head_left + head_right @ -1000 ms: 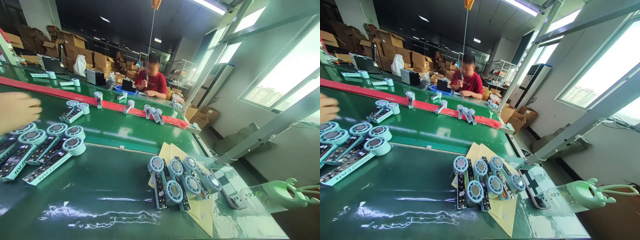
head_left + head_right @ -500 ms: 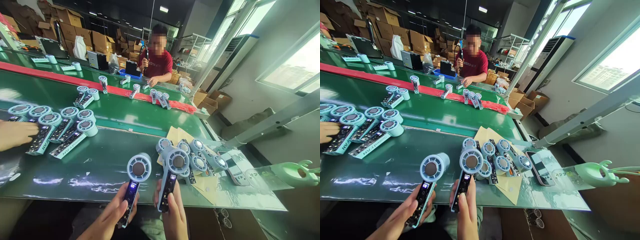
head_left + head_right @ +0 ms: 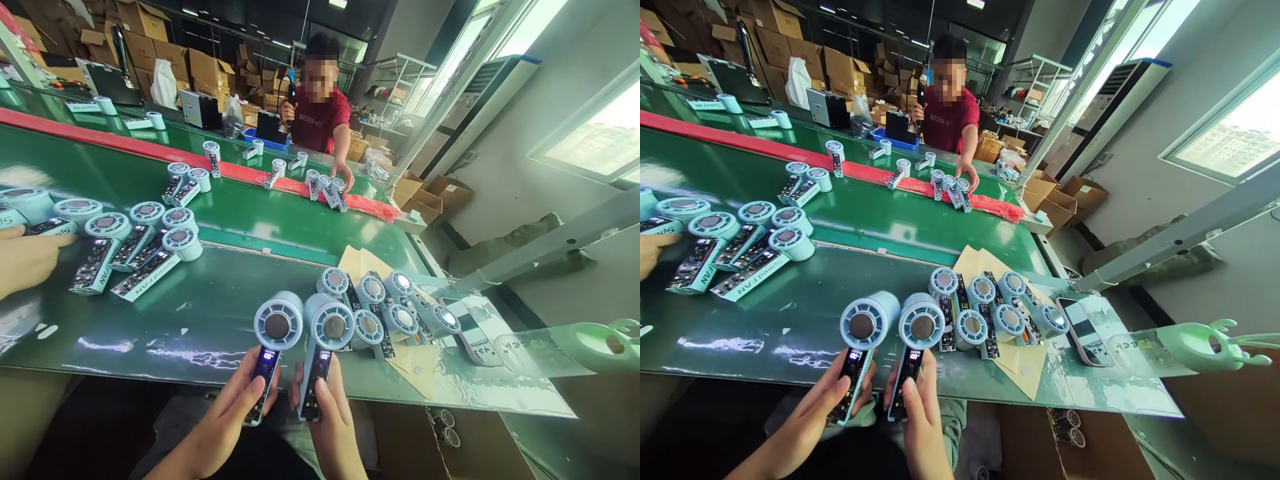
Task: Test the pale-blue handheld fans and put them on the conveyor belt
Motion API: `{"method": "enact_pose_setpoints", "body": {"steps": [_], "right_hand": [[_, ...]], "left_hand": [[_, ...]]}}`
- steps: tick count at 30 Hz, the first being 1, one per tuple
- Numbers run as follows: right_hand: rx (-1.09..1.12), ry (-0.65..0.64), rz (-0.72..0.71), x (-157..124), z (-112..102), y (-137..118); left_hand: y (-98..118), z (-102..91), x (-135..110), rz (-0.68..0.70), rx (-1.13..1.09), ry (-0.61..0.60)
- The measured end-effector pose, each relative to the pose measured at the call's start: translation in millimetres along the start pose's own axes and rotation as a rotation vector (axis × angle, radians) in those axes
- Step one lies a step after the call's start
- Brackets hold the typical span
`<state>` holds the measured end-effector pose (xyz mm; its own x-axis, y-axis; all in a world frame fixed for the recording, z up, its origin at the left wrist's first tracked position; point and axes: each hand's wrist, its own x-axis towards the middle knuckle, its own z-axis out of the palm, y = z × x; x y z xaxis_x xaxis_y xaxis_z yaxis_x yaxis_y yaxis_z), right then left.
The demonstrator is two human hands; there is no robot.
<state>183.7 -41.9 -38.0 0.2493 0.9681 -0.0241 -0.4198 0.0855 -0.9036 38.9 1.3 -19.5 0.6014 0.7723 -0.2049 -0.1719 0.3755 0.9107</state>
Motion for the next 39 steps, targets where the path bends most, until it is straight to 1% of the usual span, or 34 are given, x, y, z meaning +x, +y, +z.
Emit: {"method": "enact_pose_setpoints", "body": {"steps": [2, 3, 6, 10, 12, 15, 18, 23, 26, 29, 33, 37, 39], "right_hand": [[0.105, -0.077, 0.05, 0.2, -0.6, -0.4], [0.131, -0.095, 0.075, 0.3, -0.8, -1.3], [0.111, -0.068, 0.131, 0.2, -0.2, -4.3], [0.122, -0.082, 0.063, -0.2, 0.9, -5.4], [0.079, -0.075, 0.043, 0.3, 0.6, -5.5], [-0.003, -0.017, 0.065, 1.5, 0.9, -6.7], [-0.029, 0.024, 0.084, 2.0, 4.1, -8.9], [0.078, -0.021, 0.098, 2.6, 8.6, -9.6], [0.101, -0.059, 0.11, 3.7, 6.2, -8.3], [0.105, -0.106, 0.093, 5.1, 3.0, -7.2], [0.04, -0.089, 0.068, 7.8, 3.2, -7.1], [0.104, -0.139, 0.059, 10.8, 9.3, -9.9], [0.113, -0.122, 0.057, 12.1, 13.2, -11.7]], "left_hand": [[2.0, 1.6, -1.1, -0.006, -0.008, -0.004], [3.2, 2.8, -1.5, -0.002, -0.005, -0.005], [5.2, 6.4, -1.4, 0.033, 0.026, -0.021], [3.0, 6.6, 0.5, 0.078, 0.032, -0.051], [1.6, 5.1, 1.8, 0.08, 0.01, -0.049], [2.7, 3.0, 3.9, 0.07, 0.007, -0.053], [5.4, 1.3, 5.1, 0.077, 0.006, -0.045], [1.8, -3.5, 5.2, 0.096, -0.01, -0.017], [-1.2, -5.3, 5.3, 0.092, -0.029, -0.01], [0.0, -4.7, 6.4, 0.07, -0.044, -0.007], [5.0, -3.8, 8.9, 0.075, -0.055, -0.004], [8.3, -5.6, 9.5, 0.084, -0.053, -0.011], [8.1, -6.7, 9.1, 0.093, -0.056, -0.005]]}}
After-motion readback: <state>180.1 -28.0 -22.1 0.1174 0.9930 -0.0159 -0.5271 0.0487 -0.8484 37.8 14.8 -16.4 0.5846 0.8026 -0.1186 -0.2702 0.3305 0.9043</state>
